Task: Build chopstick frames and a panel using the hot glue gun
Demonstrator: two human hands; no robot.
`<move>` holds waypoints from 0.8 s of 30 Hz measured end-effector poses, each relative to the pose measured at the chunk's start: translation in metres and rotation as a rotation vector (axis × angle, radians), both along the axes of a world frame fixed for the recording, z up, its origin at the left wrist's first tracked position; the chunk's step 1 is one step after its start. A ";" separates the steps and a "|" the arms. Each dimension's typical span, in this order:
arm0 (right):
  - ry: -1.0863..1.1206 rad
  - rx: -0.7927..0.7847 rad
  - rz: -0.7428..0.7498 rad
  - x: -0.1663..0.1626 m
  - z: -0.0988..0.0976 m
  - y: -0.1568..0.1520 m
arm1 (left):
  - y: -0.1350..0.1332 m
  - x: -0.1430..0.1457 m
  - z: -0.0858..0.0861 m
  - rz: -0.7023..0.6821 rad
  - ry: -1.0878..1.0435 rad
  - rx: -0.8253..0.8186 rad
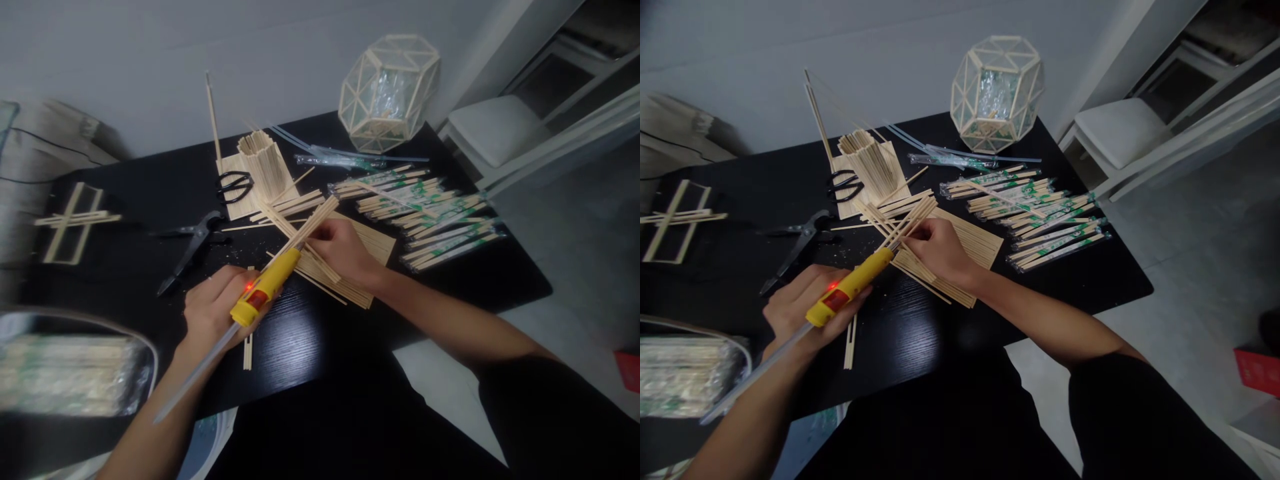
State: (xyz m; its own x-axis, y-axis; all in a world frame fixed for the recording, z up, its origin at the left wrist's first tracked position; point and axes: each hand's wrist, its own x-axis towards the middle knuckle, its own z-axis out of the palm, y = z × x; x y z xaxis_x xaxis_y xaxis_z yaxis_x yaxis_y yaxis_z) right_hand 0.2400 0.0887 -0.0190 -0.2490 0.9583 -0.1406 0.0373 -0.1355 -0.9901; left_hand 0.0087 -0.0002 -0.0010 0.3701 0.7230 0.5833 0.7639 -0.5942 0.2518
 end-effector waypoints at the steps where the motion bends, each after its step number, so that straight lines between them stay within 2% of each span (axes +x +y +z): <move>1: -0.001 0.001 -0.001 0.000 0.000 0.000 | 0.000 0.000 0.000 0.009 0.005 -0.006; 15: 0.046 -0.051 0.000 0.000 0.003 -0.002 | -0.002 -0.003 -0.001 0.025 0.020 -0.031; 24: 0.030 -0.033 -0.010 0.000 0.003 0.000 | -0.001 -0.003 0.002 0.038 0.021 0.012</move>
State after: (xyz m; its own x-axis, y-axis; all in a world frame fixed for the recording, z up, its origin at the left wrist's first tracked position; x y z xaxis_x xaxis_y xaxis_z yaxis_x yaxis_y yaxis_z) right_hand 0.2405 0.0882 -0.0159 -0.2444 0.9556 -0.1648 0.0063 -0.1684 -0.9857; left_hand 0.0054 -0.0012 0.0008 0.3542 0.7297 0.5849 0.7912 -0.5672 0.2286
